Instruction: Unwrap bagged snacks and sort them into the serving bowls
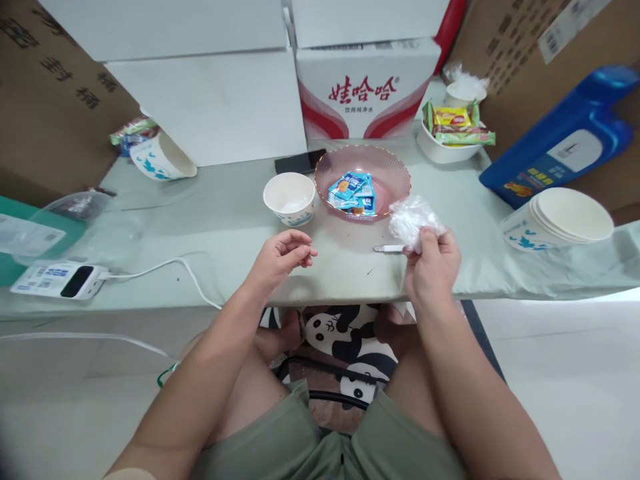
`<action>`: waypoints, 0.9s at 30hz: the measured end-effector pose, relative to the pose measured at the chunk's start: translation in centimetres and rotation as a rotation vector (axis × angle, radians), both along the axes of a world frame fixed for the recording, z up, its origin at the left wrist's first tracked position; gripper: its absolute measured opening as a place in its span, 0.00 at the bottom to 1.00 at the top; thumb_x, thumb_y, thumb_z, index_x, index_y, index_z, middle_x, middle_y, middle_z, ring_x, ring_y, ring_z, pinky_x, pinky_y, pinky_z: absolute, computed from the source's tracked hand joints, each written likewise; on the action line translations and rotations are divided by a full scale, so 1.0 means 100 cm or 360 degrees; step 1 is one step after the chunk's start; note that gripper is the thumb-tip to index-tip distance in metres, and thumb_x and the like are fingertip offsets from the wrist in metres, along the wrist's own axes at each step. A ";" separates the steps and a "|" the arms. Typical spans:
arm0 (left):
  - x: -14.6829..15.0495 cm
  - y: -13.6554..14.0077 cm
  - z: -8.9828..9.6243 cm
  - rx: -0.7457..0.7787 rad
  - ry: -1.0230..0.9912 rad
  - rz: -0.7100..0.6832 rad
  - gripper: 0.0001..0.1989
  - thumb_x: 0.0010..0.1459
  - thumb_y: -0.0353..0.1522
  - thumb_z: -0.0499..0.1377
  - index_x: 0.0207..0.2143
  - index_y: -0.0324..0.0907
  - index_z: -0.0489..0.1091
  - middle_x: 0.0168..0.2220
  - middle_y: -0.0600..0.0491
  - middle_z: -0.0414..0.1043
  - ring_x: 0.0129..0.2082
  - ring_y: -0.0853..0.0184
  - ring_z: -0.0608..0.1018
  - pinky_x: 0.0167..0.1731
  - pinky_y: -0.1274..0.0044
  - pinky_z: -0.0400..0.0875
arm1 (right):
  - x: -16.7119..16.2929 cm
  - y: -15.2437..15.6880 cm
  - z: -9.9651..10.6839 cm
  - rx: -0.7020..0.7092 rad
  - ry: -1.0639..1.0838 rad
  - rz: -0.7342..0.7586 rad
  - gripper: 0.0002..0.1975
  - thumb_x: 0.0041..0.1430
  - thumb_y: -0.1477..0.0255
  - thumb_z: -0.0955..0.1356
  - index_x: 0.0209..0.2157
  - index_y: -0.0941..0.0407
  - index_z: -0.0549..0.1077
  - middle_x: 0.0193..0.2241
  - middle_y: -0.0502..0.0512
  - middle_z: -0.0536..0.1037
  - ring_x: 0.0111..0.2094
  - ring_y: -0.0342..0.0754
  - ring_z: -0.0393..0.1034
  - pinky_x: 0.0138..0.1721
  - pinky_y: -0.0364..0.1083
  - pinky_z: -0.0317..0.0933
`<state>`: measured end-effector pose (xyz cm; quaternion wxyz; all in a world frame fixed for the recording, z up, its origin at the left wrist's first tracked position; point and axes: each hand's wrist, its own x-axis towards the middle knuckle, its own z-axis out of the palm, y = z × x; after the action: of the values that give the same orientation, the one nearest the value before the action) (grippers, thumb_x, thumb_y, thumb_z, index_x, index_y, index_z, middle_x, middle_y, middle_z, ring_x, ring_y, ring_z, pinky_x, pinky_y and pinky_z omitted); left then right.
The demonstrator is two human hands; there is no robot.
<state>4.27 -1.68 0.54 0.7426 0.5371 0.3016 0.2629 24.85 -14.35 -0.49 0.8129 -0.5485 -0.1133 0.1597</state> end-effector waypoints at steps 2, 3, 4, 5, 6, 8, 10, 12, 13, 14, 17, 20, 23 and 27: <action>-0.004 0.004 0.002 0.0012 0.0002 0.0019 0.16 0.44 0.35 0.72 0.33 0.39 0.72 0.29 0.53 0.78 0.26 0.72 0.77 0.29 0.78 0.70 | 0.003 -0.004 -0.001 -0.0048 -0.0076 -0.0076 0.18 0.43 0.63 0.78 0.28 0.55 0.69 0.23 0.42 0.70 0.22 0.36 0.63 0.20 0.36 0.59; -0.006 0.005 0.003 0.0020 -0.0003 0.0034 0.15 0.44 0.33 0.72 0.33 0.39 0.72 0.29 0.54 0.78 0.26 0.72 0.77 0.29 0.79 0.70 | 0.000 -0.006 -0.004 -0.0086 -0.0111 -0.0062 0.17 0.43 0.64 0.78 0.28 0.55 0.69 0.23 0.42 0.70 0.22 0.36 0.63 0.21 0.36 0.59; -0.007 0.007 0.004 0.0027 -0.0008 0.0056 0.14 0.44 0.32 0.72 0.32 0.39 0.72 0.28 0.54 0.77 0.26 0.72 0.77 0.29 0.79 0.70 | -0.003 -0.007 -0.006 -0.0134 -0.0154 -0.0029 0.16 0.44 0.64 0.77 0.28 0.55 0.69 0.23 0.42 0.70 0.22 0.36 0.62 0.22 0.37 0.59; -0.008 0.008 0.005 0.0028 -0.0012 0.0084 0.13 0.45 0.30 0.71 0.31 0.39 0.72 0.27 0.55 0.77 0.26 0.72 0.77 0.29 0.79 0.69 | -0.008 -0.008 -0.008 -0.0194 -0.0215 0.0012 0.15 0.45 0.64 0.76 0.28 0.55 0.69 0.22 0.42 0.69 0.22 0.37 0.62 0.23 0.38 0.59; -0.009 0.009 0.006 0.0019 -0.0016 0.0115 0.11 0.47 0.30 0.70 0.31 0.39 0.72 0.27 0.55 0.77 0.25 0.72 0.77 0.28 0.79 0.69 | -0.013 -0.007 -0.008 -0.0271 -0.0304 0.0057 0.14 0.46 0.64 0.75 0.28 0.55 0.69 0.22 0.42 0.69 0.22 0.37 0.62 0.24 0.39 0.59; -0.011 0.011 0.009 -0.0028 -0.0020 0.0184 0.06 0.53 0.30 0.67 0.31 0.39 0.72 0.26 0.53 0.77 0.24 0.72 0.78 0.28 0.79 0.69 | -0.021 -0.001 -0.002 -0.0462 -0.0575 0.0141 0.11 0.50 0.65 0.73 0.28 0.55 0.69 0.21 0.43 0.68 0.24 0.39 0.62 0.26 0.41 0.60; -0.014 0.012 0.013 -0.0075 -0.0026 0.0261 0.03 0.58 0.30 0.63 0.32 0.39 0.72 0.24 0.54 0.76 0.22 0.72 0.76 0.26 0.79 0.68 | -0.026 0.016 0.013 -0.0619 -0.0932 0.0182 0.08 0.54 0.65 0.71 0.29 0.54 0.71 0.23 0.45 0.69 0.26 0.41 0.64 0.30 0.43 0.61; -0.015 0.013 0.016 -0.0079 -0.0031 0.0349 0.04 0.60 0.29 0.60 0.32 0.39 0.73 0.19 0.57 0.71 0.18 0.73 0.72 0.22 0.80 0.64 | -0.030 0.043 0.035 -0.0687 -0.1315 0.0187 0.06 0.56 0.65 0.69 0.31 0.54 0.72 0.26 0.47 0.71 0.28 0.43 0.66 0.32 0.45 0.63; -0.015 0.013 0.017 -0.0067 -0.0037 0.0394 0.05 0.61 0.29 0.59 0.32 0.39 0.73 0.16 0.59 0.67 0.16 0.74 0.69 0.21 0.80 0.62 | -0.032 0.060 0.046 -0.0707 -0.1506 0.0193 0.05 0.56 0.66 0.69 0.32 0.53 0.72 0.28 0.49 0.72 0.30 0.44 0.67 0.33 0.45 0.63; -0.015 0.013 0.018 -0.0056 -0.0052 0.0445 0.06 0.61 0.29 0.59 0.31 0.40 0.73 0.14 0.60 0.63 0.15 0.75 0.66 0.20 0.81 0.60 | -0.034 0.078 0.056 -0.0729 -0.1686 0.0213 0.04 0.56 0.67 0.68 0.32 0.53 0.72 0.30 0.50 0.73 0.32 0.45 0.68 0.33 0.46 0.64; -0.015 0.012 0.021 -0.0107 -0.0172 0.0585 0.13 0.61 0.27 0.56 0.22 0.41 0.66 0.13 0.63 0.52 0.14 0.77 0.57 0.17 0.81 0.51 | -0.038 0.128 0.077 -0.0766 -0.1965 0.0382 0.03 0.60 0.68 0.67 0.33 0.52 0.71 0.32 0.51 0.74 0.34 0.47 0.69 0.34 0.47 0.64; -0.016 0.010 0.026 -0.0224 -0.0290 0.0654 0.22 0.62 0.29 0.54 0.17 0.42 0.52 0.15 0.62 0.44 0.14 0.78 0.50 0.17 0.81 0.46 | -0.041 0.155 0.083 -0.0812 -0.2057 0.0499 0.04 0.64 0.68 0.64 0.37 0.51 0.70 0.34 0.53 0.75 0.34 0.48 0.69 0.35 0.49 0.64; -0.019 0.011 0.030 -0.0364 -0.0317 0.0680 0.25 0.65 0.30 0.51 0.16 0.43 0.45 0.15 0.62 0.40 0.15 0.78 0.46 0.16 0.81 0.42 | -0.044 0.158 0.081 -0.0905 -0.2287 0.0521 0.06 0.64 0.71 0.63 0.39 0.51 0.72 0.38 0.56 0.76 0.37 0.51 0.70 0.38 0.51 0.64; -0.023 0.015 0.034 -0.0605 -0.0368 0.0727 0.26 0.69 0.34 0.45 0.16 0.43 0.44 0.16 0.61 0.37 0.15 0.77 0.43 0.15 0.81 0.38 | -0.050 0.156 0.078 -0.1159 -0.2792 0.0789 0.11 0.61 0.76 0.62 0.39 0.53 0.75 0.45 0.60 0.78 0.46 0.56 0.71 0.46 0.53 0.63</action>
<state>1.94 -0.13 3.90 0.7809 0.2736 0.3718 0.4210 19.80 1.25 7.29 0.1648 -0.6503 -0.7329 -0.1131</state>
